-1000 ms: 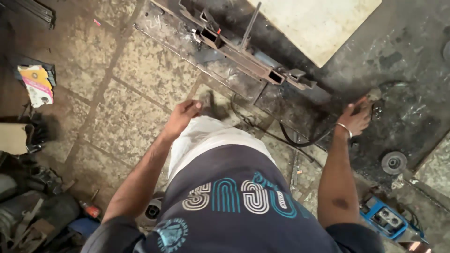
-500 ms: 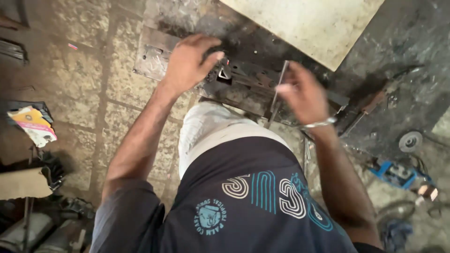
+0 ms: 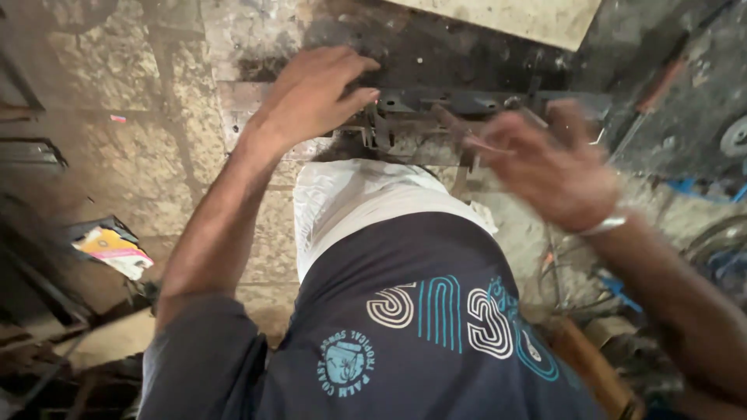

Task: The person welds metal bars and frame components on a workbench, producing sparks, then chips and brushes the welds with a chipping hammer and wire brush. They position metal rods and a rectangular frame on the bench between welds and resume welding the joints.

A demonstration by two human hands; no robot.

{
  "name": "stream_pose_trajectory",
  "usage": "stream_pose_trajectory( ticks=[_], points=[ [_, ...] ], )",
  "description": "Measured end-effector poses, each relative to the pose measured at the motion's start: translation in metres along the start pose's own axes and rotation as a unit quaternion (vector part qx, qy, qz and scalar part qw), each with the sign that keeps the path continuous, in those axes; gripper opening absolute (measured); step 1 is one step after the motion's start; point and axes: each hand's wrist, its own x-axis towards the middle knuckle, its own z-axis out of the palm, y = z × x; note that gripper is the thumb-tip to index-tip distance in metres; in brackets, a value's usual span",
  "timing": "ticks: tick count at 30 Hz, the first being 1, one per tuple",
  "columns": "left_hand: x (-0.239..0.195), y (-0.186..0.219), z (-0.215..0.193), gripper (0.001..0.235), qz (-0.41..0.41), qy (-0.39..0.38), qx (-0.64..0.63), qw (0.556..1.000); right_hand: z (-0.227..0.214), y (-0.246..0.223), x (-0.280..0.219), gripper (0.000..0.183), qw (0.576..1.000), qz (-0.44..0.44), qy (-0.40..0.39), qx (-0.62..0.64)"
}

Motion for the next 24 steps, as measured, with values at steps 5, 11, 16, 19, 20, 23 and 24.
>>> stream_pose_trajectory(
  ticks=[5, 11, 16, 19, 20, 23, 24],
  points=[
    [-0.021, 0.006, 0.014, 0.045, 0.013, -0.013, -0.052, 0.998, 0.06, 0.012, -0.114, 0.023, 0.922, 0.243, 0.296, 0.056],
    [-0.029, 0.025, 0.035, 0.043, 0.004, -0.043, -0.103, 0.994, 0.224, -0.068, -0.054, 0.043, 0.892, 0.338, 0.061, 0.295],
    [-0.033, 0.047, 0.028, 0.047, 0.034, -0.047, -0.045, 0.997, 0.277, -0.059, 0.059, 0.072, 0.778, 0.409, 0.141, 0.455],
    [-0.033, 0.053, 0.032, 0.045, 0.033, -0.038, -0.013, 0.999, 0.314, -0.04, 0.095, 0.074, 0.263, 0.249, 0.342, 0.867],
    [-0.035, 0.053, 0.036, 0.044, 0.016, -0.044, -0.012, 0.999, 0.327, -0.035, 0.1, 0.071, 0.212, 0.212, 0.311, 0.902],
    [-0.041, 0.055, 0.044, 0.043, 0.006, -0.03, -0.001, 1.0, 0.38, -0.033, 0.108, 0.058, 0.187, 0.183, 0.278, 0.924],
    [-0.044, 0.057, 0.047, 0.042, 0.011, -0.01, 0.003, 1.0, 0.4, -0.034, 0.108, 0.048, 0.217, 0.197, 0.275, 0.916]
  ],
)
